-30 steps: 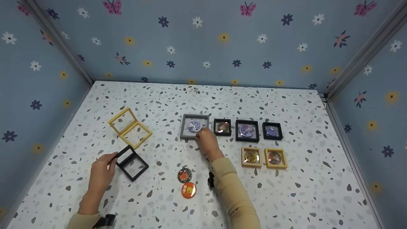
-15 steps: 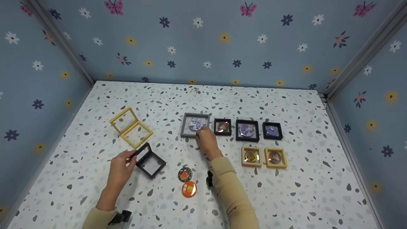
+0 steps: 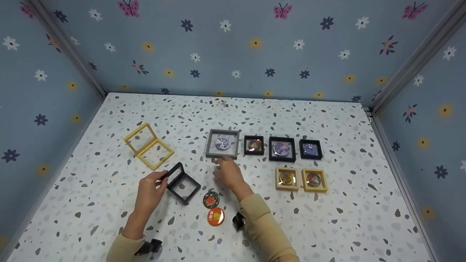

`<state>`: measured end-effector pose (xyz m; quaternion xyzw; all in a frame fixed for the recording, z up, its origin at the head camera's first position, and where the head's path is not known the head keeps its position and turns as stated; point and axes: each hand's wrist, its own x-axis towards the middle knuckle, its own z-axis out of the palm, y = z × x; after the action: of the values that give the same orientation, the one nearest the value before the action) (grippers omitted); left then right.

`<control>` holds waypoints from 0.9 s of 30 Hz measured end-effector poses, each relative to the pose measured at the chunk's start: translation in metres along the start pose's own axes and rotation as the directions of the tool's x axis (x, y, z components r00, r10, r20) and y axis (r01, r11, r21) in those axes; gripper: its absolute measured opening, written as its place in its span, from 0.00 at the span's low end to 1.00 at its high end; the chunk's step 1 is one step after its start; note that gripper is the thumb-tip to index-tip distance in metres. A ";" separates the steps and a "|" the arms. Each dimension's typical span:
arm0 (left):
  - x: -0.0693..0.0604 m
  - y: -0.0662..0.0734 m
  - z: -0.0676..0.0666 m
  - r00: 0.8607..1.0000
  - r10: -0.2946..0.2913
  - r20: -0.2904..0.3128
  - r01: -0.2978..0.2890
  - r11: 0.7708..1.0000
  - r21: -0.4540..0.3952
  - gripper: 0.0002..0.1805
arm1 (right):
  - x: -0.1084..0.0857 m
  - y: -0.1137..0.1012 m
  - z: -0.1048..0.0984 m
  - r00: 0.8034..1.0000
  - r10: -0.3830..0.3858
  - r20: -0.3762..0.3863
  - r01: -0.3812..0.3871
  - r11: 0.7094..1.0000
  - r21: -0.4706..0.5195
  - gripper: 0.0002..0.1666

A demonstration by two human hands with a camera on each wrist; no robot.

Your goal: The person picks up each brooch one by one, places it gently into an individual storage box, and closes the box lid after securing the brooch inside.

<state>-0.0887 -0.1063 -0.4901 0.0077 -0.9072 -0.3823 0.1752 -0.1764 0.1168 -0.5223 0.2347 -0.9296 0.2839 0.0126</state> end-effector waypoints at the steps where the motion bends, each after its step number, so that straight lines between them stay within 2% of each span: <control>1: 0.001 0.001 0.001 1.000 -0.006 0.003 0.006 1.000 -0.008 0.10 | -0.003 -0.003 0.000 0.999 0.005 0.037 -0.005 1.000 0.015 0.18; 5: 0.002 0.004 0.003 1.000 -0.008 -0.002 0.008 1.000 -0.009 0.10 | -0.016 -0.015 -0.001 0.989 0.011 0.149 -0.018 0.999 0.045 0.24; 10: 0.004 0.007 0.003 1.000 0.001 -0.024 -0.001 1.000 0.005 0.10 | -0.034 -0.027 0.000 0.977 -0.010 0.214 0.000 0.999 0.048 0.30; 15: 0.007 0.010 0.006 1.000 0.001 -0.020 -0.001 1.000 -0.008 0.10 | -0.047 -0.034 0.006 0.972 -0.020 0.236 0.024 1.000 -0.014 0.34; 19: 0.010 0.013 0.008 1.000 -0.027 0.000 0.027 1.000 -0.015 0.10 | -0.052 -0.036 0.010 0.971 -0.038 0.236 0.056 0.996 -0.069 0.35; 22: 0.011 0.015 0.010 0.999 -0.041 0.006 0.041 0.999 -0.017 0.10 | -0.054 -0.037 0.012 0.969 -0.036 0.246 0.059 0.995 -0.084 0.34; 27: 0.013 0.016 0.014 1.000 -0.028 -0.001 0.028 0.999 -0.025 0.10 | -0.056 -0.039 0.012 0.966 -0.045 0.255 0.069 0.994 -0.087 0.29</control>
<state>-0.1032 -0.0873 -0.4845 0.0188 -0.9020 -0.3960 0.1707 -0.1078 0.1062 -0.5210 0.2949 -0.9289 0.2067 -0.0867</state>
